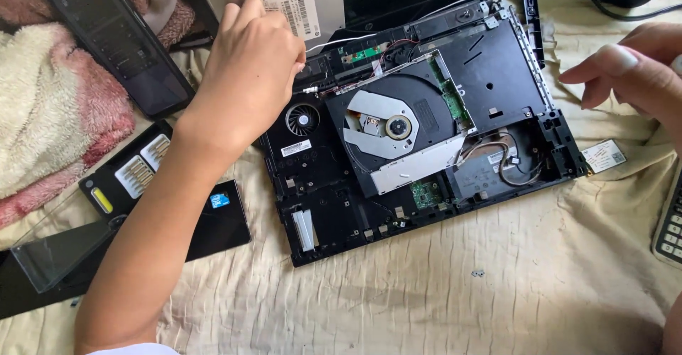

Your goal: Reinstalling an optical drive into a laptop chassis, using a spudger to align components.

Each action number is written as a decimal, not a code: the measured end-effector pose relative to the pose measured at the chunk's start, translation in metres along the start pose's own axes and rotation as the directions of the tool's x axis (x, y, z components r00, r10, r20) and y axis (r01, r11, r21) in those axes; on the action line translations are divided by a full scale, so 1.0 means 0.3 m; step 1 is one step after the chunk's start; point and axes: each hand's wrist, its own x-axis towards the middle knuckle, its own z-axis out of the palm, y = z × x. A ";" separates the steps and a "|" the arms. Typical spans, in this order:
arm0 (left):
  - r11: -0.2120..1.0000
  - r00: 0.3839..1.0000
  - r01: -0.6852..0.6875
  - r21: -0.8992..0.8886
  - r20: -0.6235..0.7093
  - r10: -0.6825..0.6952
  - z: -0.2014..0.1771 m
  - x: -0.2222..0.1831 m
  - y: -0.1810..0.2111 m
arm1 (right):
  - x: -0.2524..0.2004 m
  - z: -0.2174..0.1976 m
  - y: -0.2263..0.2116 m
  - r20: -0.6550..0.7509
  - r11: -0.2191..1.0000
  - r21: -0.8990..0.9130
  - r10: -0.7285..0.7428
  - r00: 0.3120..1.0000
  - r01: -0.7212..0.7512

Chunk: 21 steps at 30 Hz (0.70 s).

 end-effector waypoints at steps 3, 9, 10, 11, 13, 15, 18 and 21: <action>0.999 0.998 0.042 -0.002 0.045 -0.041 -0.009 -0.001 0.006 | 0.000 0.001 -0.002 0.012 0.999 -0.044 0.017 1.000 -0.016; 1.000 0.999 0.006 0.030 0.035 -0.007 0.006 -0.003 -0.007 | 0.007 0.003 0.020 0.015 0.998 -0.059 -0.009 1.000 0.010; 0.999 0.999 0.011 0.031 0.036 -0.012 0.009 -0.004 -0.006 | 0.008 0.004 0.019 0.012 0.998 -0.059 -0.002 1.000 0.003; 0.999 0.999 0.017 0.033 0.036 -0.018 0.011 -0.006 -0.004 | 0.008 0.005 0.019 0.009 0.998 -0.059 0.004 1.000 -0.004; 0.999 0.999 0.001 0.048 0.033 -0.002 0.013 -0.009 -0.006 | 0.017 0.010 0.039 0.015 0.997 -0.078 -0.018 1.000 0.019; 0.998 0.999 -0.019 0.063 0.029 0.017 0.023 -0.008 -0.010 | 0.016 0.018 0.049 0.018 0.995 -0.096 -0.038 0.999 0.040; 0.993 1.000 -0.017 0.118 -0.002 0.017 0.041 -0.004 -0.012 | 0.005 0.030 0.038 -0.014 0.998 -0.028 -0.063 0.998 0.063; 0.984 0.999 -0.023 0.174 -0.039 0.031 0.041 -0.007 -0.007 | 0.001 0.030 0.015 -0.016 0.998 0.007 -0.060 0.998 0.061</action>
